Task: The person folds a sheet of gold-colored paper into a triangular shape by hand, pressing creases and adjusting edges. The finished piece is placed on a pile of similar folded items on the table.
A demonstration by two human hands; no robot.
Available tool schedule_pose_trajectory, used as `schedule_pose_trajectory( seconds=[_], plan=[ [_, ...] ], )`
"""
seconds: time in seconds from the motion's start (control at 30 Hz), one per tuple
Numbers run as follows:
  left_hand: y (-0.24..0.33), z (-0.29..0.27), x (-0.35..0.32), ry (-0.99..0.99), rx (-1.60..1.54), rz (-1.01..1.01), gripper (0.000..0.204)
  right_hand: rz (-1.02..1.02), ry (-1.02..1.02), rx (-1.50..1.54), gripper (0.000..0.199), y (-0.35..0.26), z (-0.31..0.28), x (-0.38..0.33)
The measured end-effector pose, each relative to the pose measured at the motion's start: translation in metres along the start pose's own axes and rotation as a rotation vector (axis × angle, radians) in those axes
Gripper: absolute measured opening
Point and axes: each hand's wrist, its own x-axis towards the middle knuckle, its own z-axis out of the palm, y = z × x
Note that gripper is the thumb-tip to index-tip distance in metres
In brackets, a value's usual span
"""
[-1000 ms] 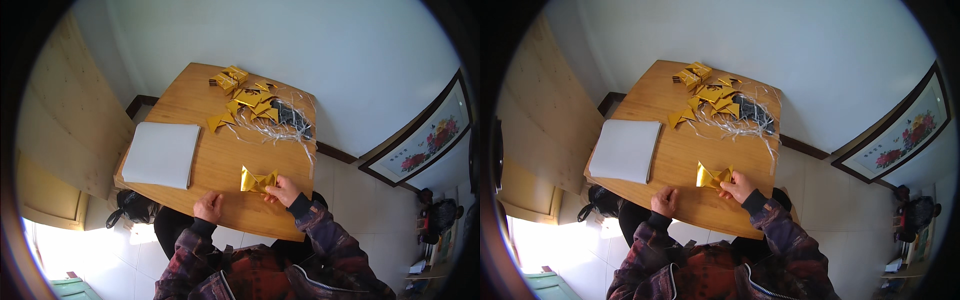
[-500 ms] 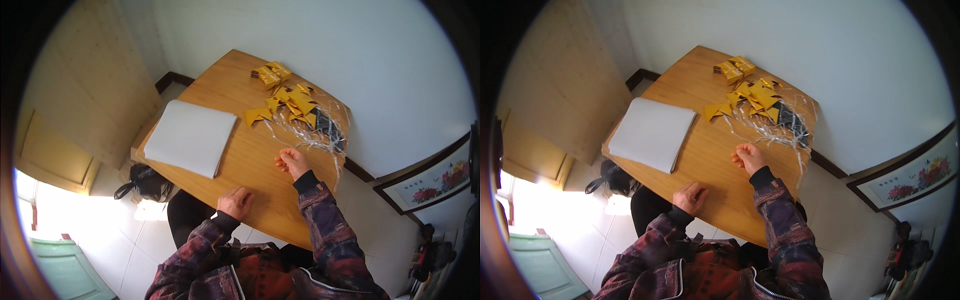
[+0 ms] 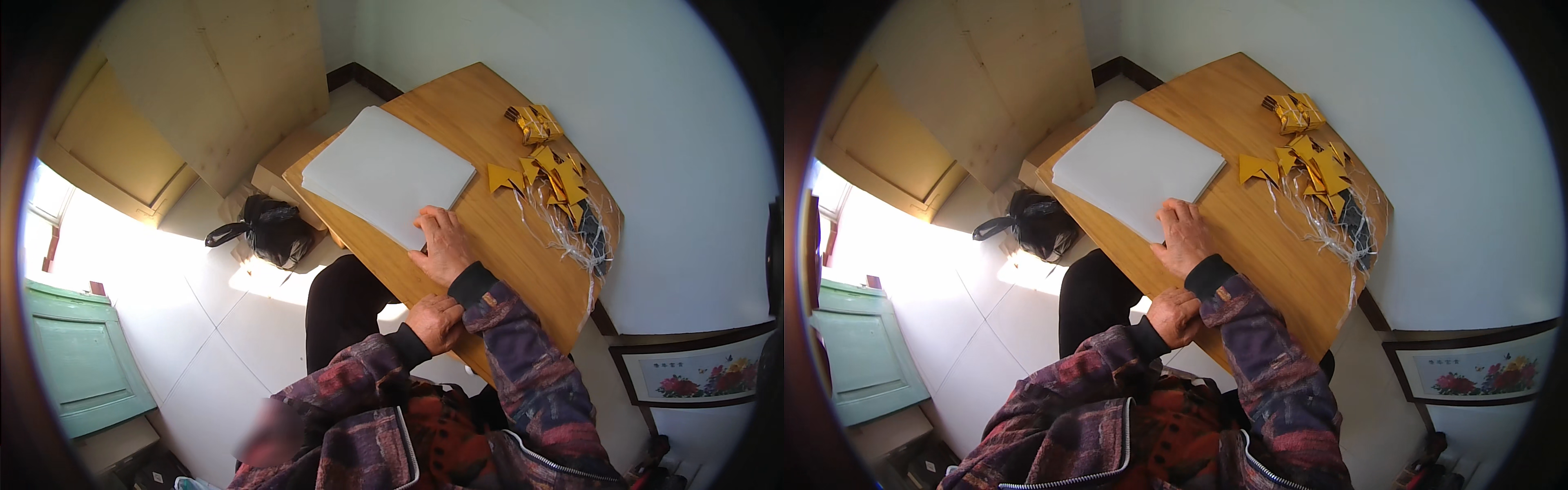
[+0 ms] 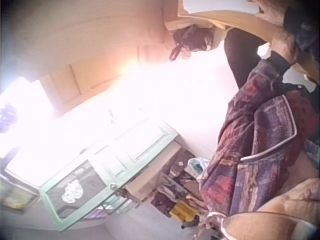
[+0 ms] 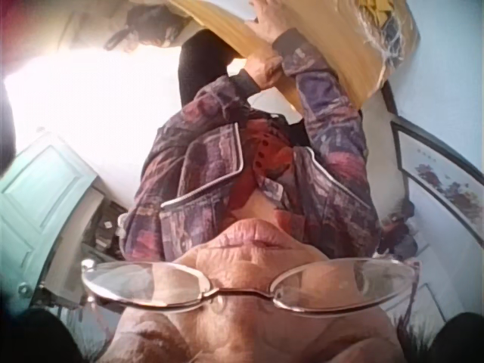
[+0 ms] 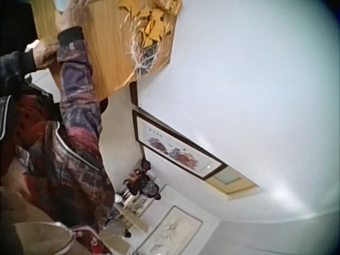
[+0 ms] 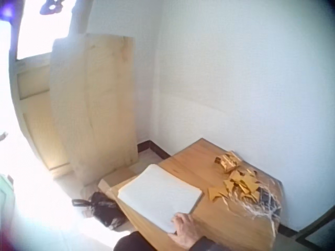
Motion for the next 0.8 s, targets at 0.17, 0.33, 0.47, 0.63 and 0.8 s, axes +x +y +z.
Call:
schedule_pose_trajectory(
  seconds=[0.17,0.33,0.47,0.63,0.8],
  plan=[
    [0.0,-0.008,-0.011,0.041,-0.088,0.021,0.019,0.039,-0.044,-0.004,0.039,0.004,0.001,0.002],
    [-0.004,-0.008,-0.013,0.019,-0.111,0.025,0.02,0.055,-0.011,0.088,0.029,0.003,-0.004,0.002],
    [-0.004,-0.009,-0.014,-0.001,-0.105,0.016,0.02,0.167,-0.127,0.182,0.026,0.003,-0.009,0.004],
    [-0.005,-0.009,-0.013,-0.014,-0.104,0.026,0.021,0.121,-0.087,0.13,0.023,0.004,-0.009,0.004],
    [-0.005,-0.011,-0.012,-0.03,-0.117,0.017,0.021,0.149,-0.087,0.213,0.012,0.007,-0.006,0.005]
  ],
)
